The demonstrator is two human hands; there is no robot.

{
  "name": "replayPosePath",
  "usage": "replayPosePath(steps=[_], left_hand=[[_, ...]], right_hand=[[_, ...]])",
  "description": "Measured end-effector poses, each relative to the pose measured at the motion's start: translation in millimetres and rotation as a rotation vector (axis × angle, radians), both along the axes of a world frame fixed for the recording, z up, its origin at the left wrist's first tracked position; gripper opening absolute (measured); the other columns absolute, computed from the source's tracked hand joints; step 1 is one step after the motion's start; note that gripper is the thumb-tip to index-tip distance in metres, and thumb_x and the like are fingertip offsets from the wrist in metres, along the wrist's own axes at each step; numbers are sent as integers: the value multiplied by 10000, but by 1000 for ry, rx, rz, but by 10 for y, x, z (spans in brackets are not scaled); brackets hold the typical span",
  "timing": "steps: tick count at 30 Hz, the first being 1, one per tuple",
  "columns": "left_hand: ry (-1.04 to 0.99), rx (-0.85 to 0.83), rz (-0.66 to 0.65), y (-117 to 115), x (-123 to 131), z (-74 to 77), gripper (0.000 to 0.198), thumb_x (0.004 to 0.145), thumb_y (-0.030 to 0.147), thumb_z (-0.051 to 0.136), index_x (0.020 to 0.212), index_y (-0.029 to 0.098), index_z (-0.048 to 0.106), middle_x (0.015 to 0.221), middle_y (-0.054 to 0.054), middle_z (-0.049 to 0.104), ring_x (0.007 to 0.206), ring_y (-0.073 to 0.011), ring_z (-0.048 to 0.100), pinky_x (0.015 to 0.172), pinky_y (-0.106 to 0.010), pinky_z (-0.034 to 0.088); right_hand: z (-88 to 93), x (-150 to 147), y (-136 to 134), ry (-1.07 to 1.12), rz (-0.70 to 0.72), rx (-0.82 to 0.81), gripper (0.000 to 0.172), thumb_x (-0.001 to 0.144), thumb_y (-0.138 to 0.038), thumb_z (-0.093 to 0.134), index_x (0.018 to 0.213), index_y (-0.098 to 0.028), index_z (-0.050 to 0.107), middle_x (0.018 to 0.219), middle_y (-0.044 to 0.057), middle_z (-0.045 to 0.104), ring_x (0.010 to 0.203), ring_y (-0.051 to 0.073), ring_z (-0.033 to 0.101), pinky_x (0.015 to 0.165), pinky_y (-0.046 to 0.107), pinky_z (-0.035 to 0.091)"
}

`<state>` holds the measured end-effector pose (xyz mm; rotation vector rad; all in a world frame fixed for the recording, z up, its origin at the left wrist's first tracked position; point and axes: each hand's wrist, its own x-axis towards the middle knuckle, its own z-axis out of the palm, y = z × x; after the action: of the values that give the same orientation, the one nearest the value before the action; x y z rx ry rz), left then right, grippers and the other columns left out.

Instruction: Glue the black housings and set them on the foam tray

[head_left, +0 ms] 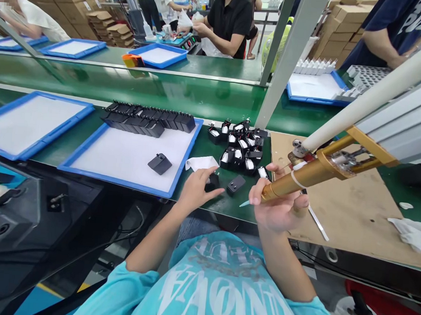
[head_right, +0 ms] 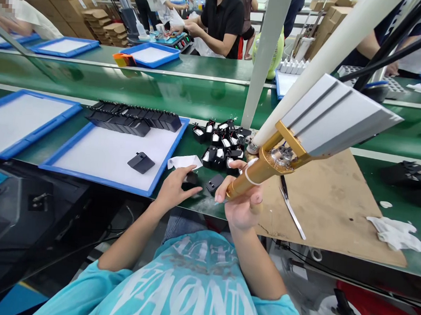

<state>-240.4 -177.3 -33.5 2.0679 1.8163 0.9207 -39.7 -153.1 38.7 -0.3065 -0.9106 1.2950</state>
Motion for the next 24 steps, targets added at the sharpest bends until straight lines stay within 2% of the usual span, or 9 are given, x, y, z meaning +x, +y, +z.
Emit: replayPosePath(steps=[4, 8, 10, 12, 14, 16, 18, 22, 24], left_hand=[[-267, -22, 61, 27, -20, -78, 427, 884, 389, 600, 1275, 241, 513, 1080, -55, 672, 932, -182, 664, 857, -327, 525], [-433, -43, 104, -62, -140, -110, 269, 929, 372, 515, 1125, 214, 610, 1084, -66, 670, 915, -171, 661, 732, -275, 554], [-399, 9, 60, -111, -108, -85, 308, 900, 364, 568, 1169, 216, 592, 1162, -81, 642, 1008, -193, 639, 789, -306, 559], [-292, 94, 18, -125, -5, -39, 453, 829, 376, 675, 1239, 226, 556, 1276, -100, 586, 1148, -234, 575, 909, -373, 532], [-183, 158, 16, -93, 119, 9, 437, 785, 405, 727, 1171, 236, 609, 1294, -100, 573, 1171, -255, 551, 955, -409, 505], [-153, 189, 23, -34, 198, 40, 260, 813, 416, 699, 997, 233, 678, 1243, -87, 602, 1087, -234, 586, 937, -398, 511], [-208, 190, 18, 13, 192, 45, 188, 871, 397, 633, 890, 220, 694, 1208, -80, 623, 1008, -201, 615, 899, -366, 529], [-390, 145, 117, -35, 1, -24, 228, 930, 371, 538, 938, 208, 697, 1215, -83, 636, 1035, -194, 640, 776, -304, 570], [-375, 132, 175, -121, -69, -86, 244, 948, 361, 508, 956, 211, 700, 1129, -73, 684, 1029, -198, 651, 776, -308, 569]], right_hand=[[19, -83, 27, -22, 14, -6, 352, 819, -593, 499, 973, -289, 587, 1063, 9, 594, 396, 71, 544, 297, 247, 410], [42, -223, 91, 10, 33, 13, 305, 826, -559, 523, 970, -292, 542, 1046, 0, 614, 390, 65, 543, 302, 236, 426], [55, -291, 123, 39, 57, 24, 312, 821, -549, 548, 1004, -298, 526, 1037, -3, 623, 388, 67, 549, 304, 232, 426], [67, -339, 143, 51, 76, 30, 331, 815, -552, 562, 1025, -298, 522, 1034, -3, 628, 388, 69, 553, 307, 234, 431], [75, -362, 150, 49, 74, 27, 349, 812, -559, 563, 1041, -300, 524, 1028, -5, 628, 387, 68, 551, 305, 235, 434], [79, -363, 150, 43, 59, 23, 358, 810, -564, 564, 1052, -302, 527, 1026, -7, 625, 379, 64, 542, 299, 237, 435], [79, -352, 149, 39, 50, 21, 350, 810, -562, 563, 1041, -301, 536, 1022, -9, 623, 372, 61, 535, 293, 236, 431], [73, -335, 162, 31, 37, 5, 348, 803, -570, 565, 1028, -305, 542, 1010, -15, 626, 363, 57, 526, 280, 228, 416], [71, -346, 179, 27, 32, 3, 366, 796, -579, 569, 1044, -312, 532, 1007, -16, 628, 361, 56, 520, 278, 226, 413]])
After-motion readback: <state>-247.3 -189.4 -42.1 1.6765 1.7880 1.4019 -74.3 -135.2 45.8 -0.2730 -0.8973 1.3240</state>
